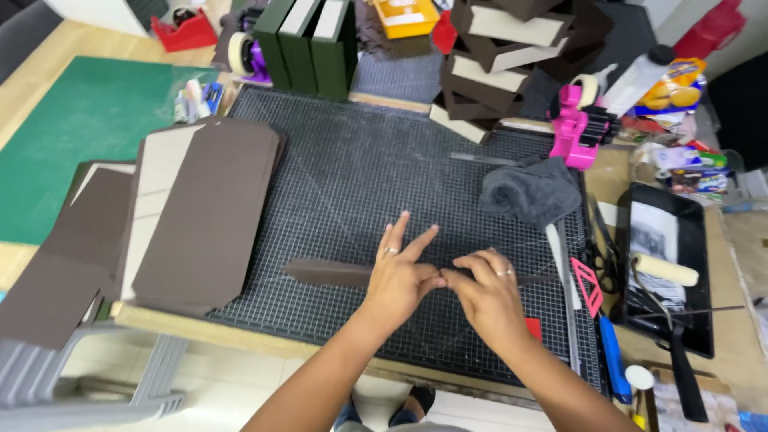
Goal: The person glues and assembles cardboard components to create folders, using a glue roller and a red scraper tool to press and smooth the edges.
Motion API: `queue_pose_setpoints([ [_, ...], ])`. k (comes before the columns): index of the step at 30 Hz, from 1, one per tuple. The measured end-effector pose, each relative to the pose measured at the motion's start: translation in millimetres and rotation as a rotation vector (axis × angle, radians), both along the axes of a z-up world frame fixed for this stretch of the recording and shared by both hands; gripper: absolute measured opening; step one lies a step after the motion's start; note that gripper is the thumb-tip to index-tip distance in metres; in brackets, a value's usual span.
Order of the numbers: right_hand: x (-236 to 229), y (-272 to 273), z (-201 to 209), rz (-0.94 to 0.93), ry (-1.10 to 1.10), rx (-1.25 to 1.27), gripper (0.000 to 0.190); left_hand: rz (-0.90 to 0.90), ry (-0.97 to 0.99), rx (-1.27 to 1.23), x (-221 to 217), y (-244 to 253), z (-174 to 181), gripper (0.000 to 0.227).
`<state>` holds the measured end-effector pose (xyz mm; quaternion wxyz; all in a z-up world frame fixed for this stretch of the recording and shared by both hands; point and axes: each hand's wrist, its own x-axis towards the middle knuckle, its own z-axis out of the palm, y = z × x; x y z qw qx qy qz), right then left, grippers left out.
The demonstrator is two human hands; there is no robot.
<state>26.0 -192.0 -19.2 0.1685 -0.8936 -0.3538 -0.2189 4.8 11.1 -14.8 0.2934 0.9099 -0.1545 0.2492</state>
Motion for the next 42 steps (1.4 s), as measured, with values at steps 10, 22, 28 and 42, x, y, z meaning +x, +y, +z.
queue_pose_setpoints([
  [10, -4.2, 21.5, 29.5, -0.108, 0.166, -0.132, 0.008, 0.102, -0.034, -0.063, -21.4, 31.0, 10.6, 0.016],
  [22, -6.4, 51.4, 21.3, -0.094, 0.092, -0.121, 0.014, 0.164, -0.044, -0.026, -31.1, 64.5, 18.6, 0.014],
  [28, -16.1, 77.4, 22.2, 0.041, 0.042, 0.052, 0.021, 0.178, 0.124, -0.027, -26.4, 68.7, 20.7, 0.020],
  [42, -21.0, 108.0, 16.7, 0.115, 0.096, 0.142, 0.014, 0.239, 0.172, -0.038, -40.8, 102.0, 21.9, 0.017],
])
